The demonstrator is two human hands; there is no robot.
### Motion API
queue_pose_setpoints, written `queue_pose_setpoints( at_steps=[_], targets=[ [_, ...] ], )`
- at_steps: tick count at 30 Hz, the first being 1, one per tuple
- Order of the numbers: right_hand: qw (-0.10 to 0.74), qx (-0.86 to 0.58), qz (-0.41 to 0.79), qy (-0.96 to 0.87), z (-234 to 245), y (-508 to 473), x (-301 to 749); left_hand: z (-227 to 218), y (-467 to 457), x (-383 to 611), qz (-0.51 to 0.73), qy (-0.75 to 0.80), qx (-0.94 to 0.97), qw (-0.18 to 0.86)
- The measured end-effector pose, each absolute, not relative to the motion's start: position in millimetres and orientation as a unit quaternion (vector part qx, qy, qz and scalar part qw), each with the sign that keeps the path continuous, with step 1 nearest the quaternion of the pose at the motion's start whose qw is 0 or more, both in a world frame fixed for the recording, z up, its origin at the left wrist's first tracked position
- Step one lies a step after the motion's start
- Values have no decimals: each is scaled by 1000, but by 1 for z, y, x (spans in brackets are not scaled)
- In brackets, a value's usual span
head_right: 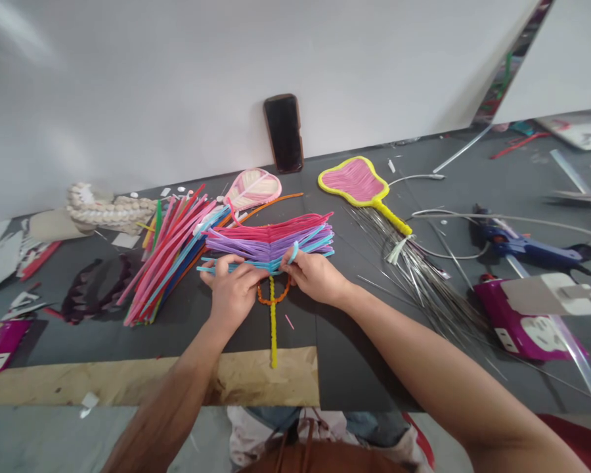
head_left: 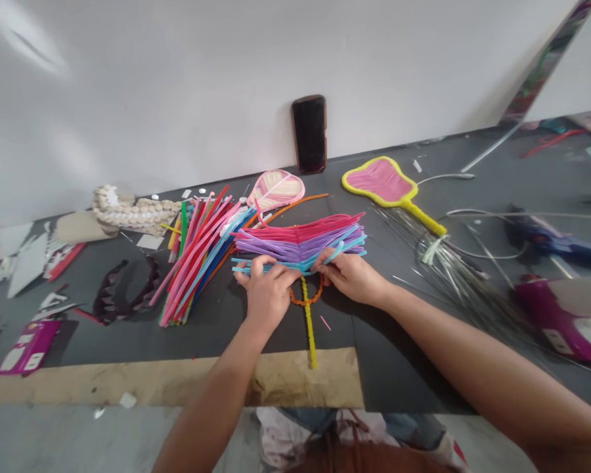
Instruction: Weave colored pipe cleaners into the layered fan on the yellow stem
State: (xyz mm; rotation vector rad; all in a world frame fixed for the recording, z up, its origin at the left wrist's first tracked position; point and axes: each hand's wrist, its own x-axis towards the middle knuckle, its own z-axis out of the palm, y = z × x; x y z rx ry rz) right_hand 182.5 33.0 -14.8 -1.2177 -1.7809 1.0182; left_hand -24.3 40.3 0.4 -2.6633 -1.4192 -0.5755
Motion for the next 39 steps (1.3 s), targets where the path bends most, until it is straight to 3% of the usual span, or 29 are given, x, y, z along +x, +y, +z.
queue_pose_setpoints(
  at_steps=[10,13,16,21,24,39],
  targets=[
    [368,-529,425,-636,-6,32,186,-2,38,-27,-205,-441,-871,62],
    [347,-566,365,-652,3,28,192,-2,38,-26,-207,-436,-873,67],
    [296,-530,261,-751,8,21,192,-2,37,-26,-207,-439,-872,64],
    [75,-506,116,-851,7,10,176,-1,36,-25,-196,-447,-870,65],
    [-4,-526,88,-846,10,10,169,1,35,-24,-189,-448,-872,64],
    [-51,-553,67,-829,18,5,167,3,28,-22,-181,-485,-852,78]
  ],
)
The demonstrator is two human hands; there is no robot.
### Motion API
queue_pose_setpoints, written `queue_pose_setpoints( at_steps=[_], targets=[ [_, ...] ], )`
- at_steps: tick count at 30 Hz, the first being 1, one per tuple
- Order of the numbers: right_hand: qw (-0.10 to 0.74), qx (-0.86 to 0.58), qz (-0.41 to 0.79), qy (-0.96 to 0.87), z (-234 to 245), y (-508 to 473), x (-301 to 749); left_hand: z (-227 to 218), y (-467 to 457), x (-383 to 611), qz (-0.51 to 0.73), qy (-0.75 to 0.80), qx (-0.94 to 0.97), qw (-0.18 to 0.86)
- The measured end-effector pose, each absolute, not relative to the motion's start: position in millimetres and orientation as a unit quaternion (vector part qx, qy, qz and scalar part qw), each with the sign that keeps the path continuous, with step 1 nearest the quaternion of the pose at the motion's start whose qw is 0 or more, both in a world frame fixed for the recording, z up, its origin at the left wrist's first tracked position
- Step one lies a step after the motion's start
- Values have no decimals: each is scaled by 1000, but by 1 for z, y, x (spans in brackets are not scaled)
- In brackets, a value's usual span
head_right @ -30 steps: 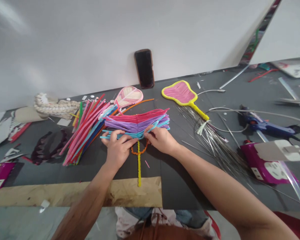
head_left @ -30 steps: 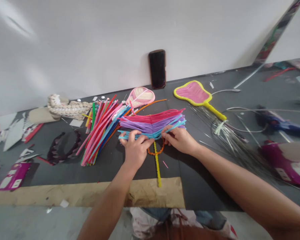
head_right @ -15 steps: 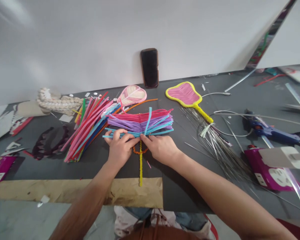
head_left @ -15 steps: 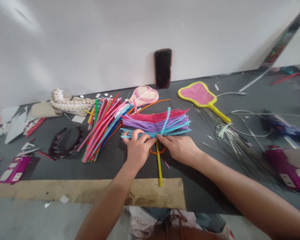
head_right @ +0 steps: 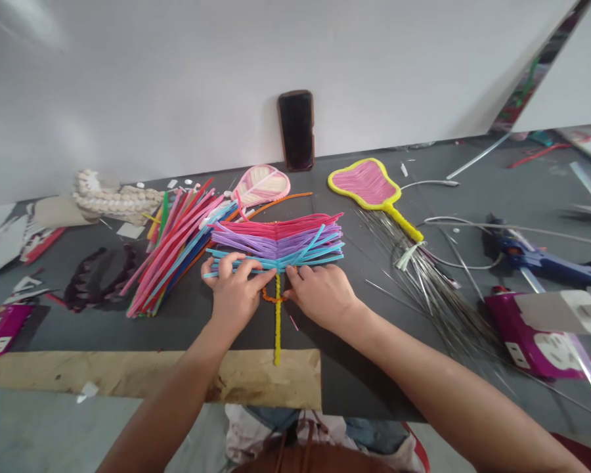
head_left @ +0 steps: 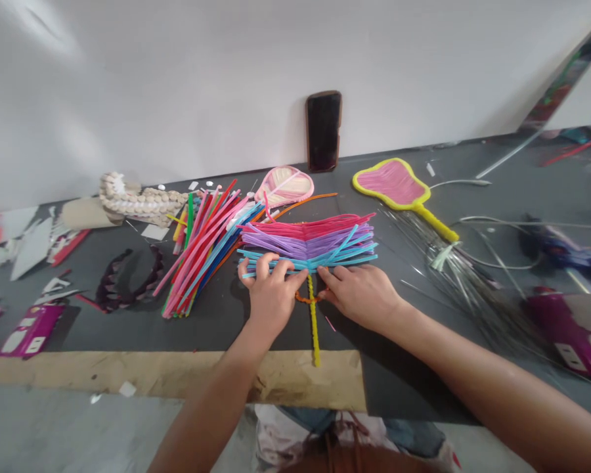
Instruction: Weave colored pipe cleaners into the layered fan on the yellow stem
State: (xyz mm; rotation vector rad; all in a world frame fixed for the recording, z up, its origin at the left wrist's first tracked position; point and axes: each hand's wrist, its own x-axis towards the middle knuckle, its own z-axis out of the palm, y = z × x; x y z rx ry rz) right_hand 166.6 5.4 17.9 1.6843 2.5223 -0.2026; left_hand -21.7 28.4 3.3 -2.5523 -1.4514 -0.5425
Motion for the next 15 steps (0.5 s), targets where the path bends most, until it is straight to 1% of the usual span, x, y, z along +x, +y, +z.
queue_pose_setpoints(
  at_steps=[8,15],
  targets=[
    [54,549,-78,830,19,8,167,-1,38,-32,-217,-507,-829,98],
    [58,555,-82,826,22,8,166,6,37,-31,-196,-523,-824,89]
  ],
)
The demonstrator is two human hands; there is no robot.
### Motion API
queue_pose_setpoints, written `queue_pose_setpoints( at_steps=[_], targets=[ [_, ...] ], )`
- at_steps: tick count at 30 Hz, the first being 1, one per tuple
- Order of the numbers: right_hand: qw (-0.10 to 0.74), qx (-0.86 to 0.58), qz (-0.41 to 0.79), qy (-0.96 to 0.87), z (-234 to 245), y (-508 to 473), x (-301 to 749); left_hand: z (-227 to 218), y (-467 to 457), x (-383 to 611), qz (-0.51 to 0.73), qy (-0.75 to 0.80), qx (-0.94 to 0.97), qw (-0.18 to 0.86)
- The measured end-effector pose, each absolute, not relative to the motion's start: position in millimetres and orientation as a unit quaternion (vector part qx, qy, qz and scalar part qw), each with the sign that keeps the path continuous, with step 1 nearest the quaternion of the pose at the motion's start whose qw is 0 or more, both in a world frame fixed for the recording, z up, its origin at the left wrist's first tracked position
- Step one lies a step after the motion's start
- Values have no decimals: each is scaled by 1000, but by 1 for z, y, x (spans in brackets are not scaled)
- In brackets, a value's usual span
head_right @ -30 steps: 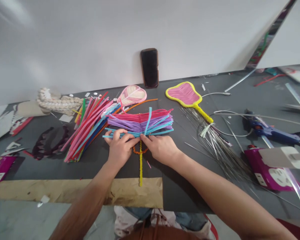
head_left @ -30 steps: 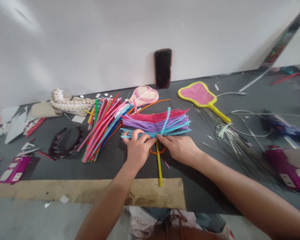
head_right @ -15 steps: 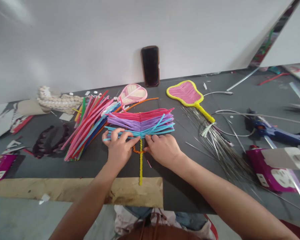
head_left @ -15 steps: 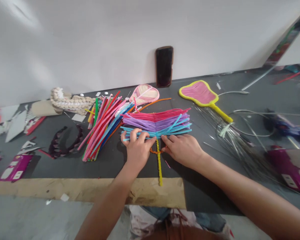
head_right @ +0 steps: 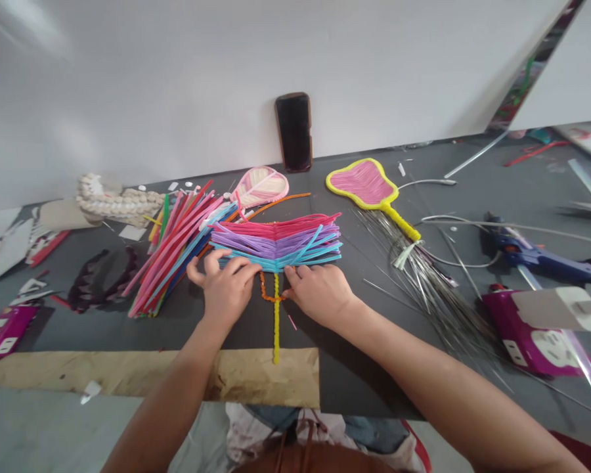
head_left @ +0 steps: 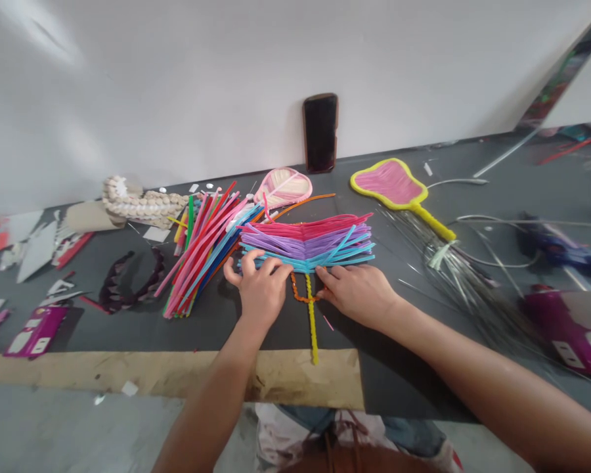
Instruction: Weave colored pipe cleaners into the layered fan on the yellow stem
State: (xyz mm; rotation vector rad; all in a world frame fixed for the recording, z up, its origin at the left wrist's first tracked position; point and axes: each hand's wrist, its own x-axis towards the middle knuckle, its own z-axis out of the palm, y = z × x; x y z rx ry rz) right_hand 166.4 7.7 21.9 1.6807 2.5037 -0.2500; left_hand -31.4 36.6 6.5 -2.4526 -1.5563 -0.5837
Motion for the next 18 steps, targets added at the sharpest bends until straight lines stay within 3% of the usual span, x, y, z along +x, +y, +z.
queue_pose_setpoints(
  at_steps=[6,11,18],
  targets=[
    [46,551,-85,829,21,8,167,15,21,-26,-188,-471,-845,167],
    [35,553,-90,827,21,8,167,7,19,-21,-136,-332,-927,113],
    [8,571,-77,817,19,10,170,-3,28,-30,-76,-341,-933,85]
  ],
)
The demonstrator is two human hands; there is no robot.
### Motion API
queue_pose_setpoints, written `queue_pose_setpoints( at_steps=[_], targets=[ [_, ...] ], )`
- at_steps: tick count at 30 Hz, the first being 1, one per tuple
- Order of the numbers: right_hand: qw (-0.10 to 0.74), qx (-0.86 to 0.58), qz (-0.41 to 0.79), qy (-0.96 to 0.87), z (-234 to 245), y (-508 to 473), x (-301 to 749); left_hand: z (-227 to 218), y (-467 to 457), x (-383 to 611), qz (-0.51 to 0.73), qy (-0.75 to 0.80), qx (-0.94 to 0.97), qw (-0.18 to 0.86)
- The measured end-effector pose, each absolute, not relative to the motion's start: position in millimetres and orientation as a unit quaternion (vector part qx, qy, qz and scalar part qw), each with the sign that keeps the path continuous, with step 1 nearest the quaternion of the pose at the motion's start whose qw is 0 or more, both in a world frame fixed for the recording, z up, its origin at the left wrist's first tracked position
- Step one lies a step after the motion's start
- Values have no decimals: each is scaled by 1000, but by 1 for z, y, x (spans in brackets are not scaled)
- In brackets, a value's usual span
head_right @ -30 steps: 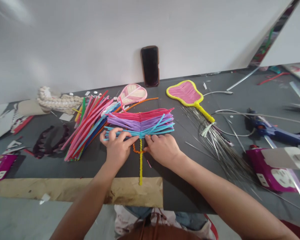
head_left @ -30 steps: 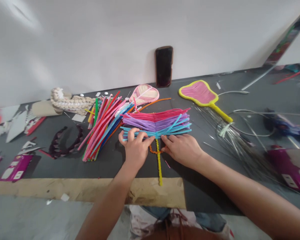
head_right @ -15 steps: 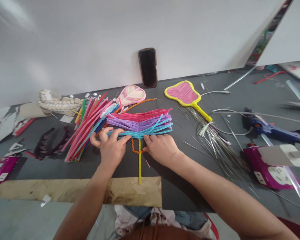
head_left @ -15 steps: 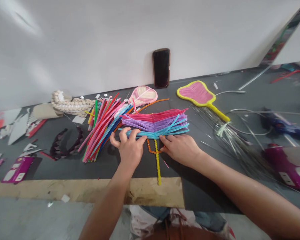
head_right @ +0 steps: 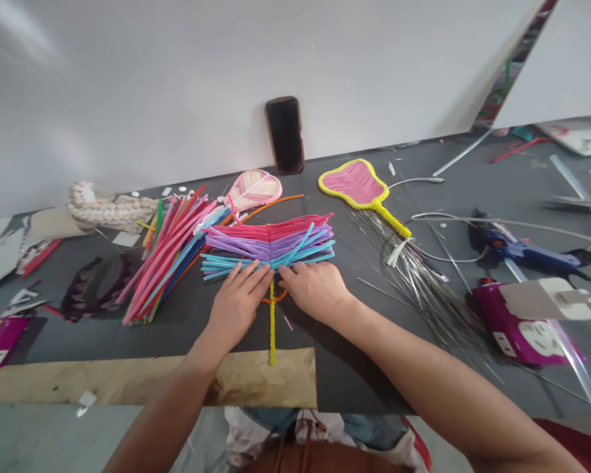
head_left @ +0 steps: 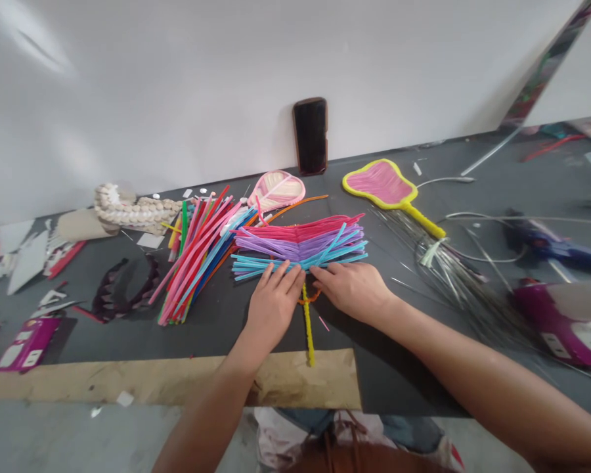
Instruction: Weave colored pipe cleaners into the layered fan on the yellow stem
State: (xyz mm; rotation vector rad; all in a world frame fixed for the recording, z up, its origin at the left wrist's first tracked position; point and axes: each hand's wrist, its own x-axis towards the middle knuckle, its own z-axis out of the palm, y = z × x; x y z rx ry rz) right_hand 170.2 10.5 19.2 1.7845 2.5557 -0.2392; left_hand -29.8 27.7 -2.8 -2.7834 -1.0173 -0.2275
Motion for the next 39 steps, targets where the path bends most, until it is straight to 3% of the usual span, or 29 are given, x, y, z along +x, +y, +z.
queue_pose_setpoints(
  at_steps=[12,28,39],
  targets=[
    [-103,537,72,834,10,23,176,-3,26,-28,-82,-354,-928,85],
    [-128,574,50,807,7,27,165,0,27,-30,-78,-355,-930,60],
    [-78,618,53,781,14,26,184,2,30,-38,-61,-333,-941,26]
  ],
)
